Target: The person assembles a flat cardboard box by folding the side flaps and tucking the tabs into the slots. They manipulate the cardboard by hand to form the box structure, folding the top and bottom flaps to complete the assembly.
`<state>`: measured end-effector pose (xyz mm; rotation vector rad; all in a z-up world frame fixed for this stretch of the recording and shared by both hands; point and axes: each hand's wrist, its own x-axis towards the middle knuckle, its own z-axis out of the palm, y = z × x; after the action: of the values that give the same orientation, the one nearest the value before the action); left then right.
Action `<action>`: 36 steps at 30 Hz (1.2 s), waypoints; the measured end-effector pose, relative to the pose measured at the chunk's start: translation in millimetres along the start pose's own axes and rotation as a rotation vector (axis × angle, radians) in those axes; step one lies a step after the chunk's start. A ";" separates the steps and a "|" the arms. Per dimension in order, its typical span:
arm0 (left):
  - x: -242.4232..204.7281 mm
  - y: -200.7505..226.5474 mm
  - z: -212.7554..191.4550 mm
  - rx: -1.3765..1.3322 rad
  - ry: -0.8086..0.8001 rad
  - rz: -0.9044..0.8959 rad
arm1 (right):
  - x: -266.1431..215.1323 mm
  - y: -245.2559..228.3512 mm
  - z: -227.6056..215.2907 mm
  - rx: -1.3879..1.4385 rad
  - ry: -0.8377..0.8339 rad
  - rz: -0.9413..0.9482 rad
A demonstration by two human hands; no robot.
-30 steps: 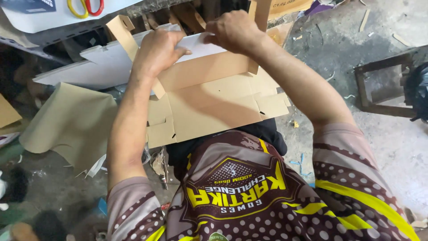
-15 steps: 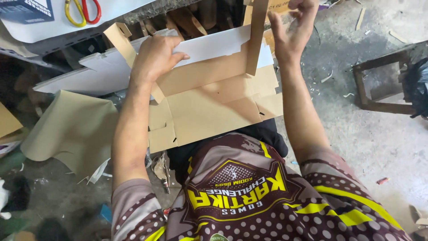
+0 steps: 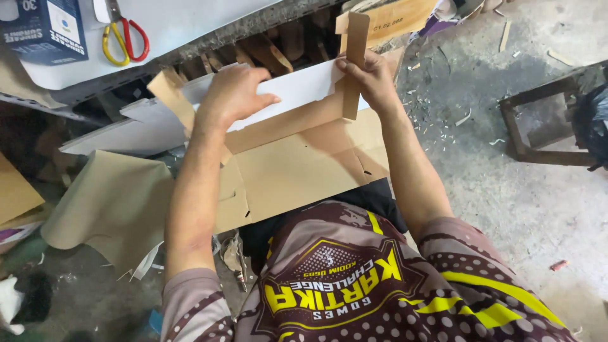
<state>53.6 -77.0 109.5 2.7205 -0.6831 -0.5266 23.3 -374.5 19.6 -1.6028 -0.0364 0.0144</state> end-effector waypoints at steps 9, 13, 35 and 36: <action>80.9 70.0 40.3 -0.050 0.161 0.291 | -7.3 6.8 -7.3 -0.012 -0.066 -0.188; 85.5 54.9 51.2 0.092 0.294 0.371 | -8.3 0.8 -2.9 0.014 -0.077 -0.213; -21.9 -41.8 6.5 0.458 0.136 0.099 | -4.2 6.6 -8.5 -0.036 -0.071 -0.168; -19.6 -40.4 5.5 0.583 0.099 0.067 | -3.9 5.8 -10.1 -0.073 -0.062 -0.149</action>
<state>51.1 -34.0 95.6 3.2075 -1.0301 -0.1891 19.8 -385.0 14.1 -1.6689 -0.2067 -0.0531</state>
